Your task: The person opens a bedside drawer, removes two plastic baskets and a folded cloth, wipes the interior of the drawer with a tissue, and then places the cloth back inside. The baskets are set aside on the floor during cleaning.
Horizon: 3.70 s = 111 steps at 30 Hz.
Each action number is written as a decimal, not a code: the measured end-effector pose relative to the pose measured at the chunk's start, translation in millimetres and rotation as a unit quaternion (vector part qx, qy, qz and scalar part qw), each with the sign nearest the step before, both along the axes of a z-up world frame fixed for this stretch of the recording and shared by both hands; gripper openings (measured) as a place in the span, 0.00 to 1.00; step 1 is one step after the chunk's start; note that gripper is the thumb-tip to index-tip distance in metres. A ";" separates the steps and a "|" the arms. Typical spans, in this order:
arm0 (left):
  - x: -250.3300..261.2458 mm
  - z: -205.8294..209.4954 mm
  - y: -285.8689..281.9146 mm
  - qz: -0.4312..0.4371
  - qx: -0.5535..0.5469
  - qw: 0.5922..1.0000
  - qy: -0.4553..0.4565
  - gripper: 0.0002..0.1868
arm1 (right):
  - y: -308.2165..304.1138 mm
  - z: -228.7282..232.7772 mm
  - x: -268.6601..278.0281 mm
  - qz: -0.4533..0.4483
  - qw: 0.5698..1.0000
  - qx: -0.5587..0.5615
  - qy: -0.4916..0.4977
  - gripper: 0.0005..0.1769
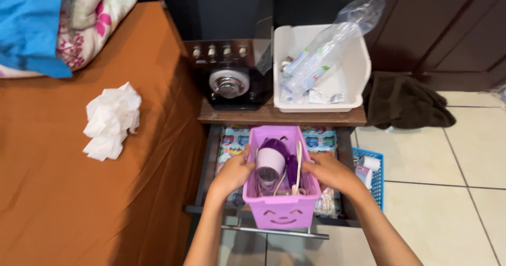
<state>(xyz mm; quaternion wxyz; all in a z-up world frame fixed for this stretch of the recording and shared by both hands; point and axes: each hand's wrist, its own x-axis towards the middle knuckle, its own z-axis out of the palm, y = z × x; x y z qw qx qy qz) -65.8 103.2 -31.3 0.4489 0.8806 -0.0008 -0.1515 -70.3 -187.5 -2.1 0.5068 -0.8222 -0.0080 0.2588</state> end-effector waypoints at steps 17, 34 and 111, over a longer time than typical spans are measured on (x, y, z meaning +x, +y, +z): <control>-64.5 161.5 -165.2 -0.157 0.104 0.976 -0.113 0.32 | -140.5 117.8 -105.9 -0.100 0.988 -0.072 -0.098 0.28; -65.5 -66.6 -429.4 -0.075 -0.159 0.984 -0.003 0.37 | -332.8 -102.5 -137.7 -0.396 0.902 0.031 -0.172 0.35; -73.1 49.0 -289.6 -0.067 -0.403 0.901 -0.147 0.33 | -95.1 6.1 -54.0 -0.333 0.841 0.225 -0.361 0.31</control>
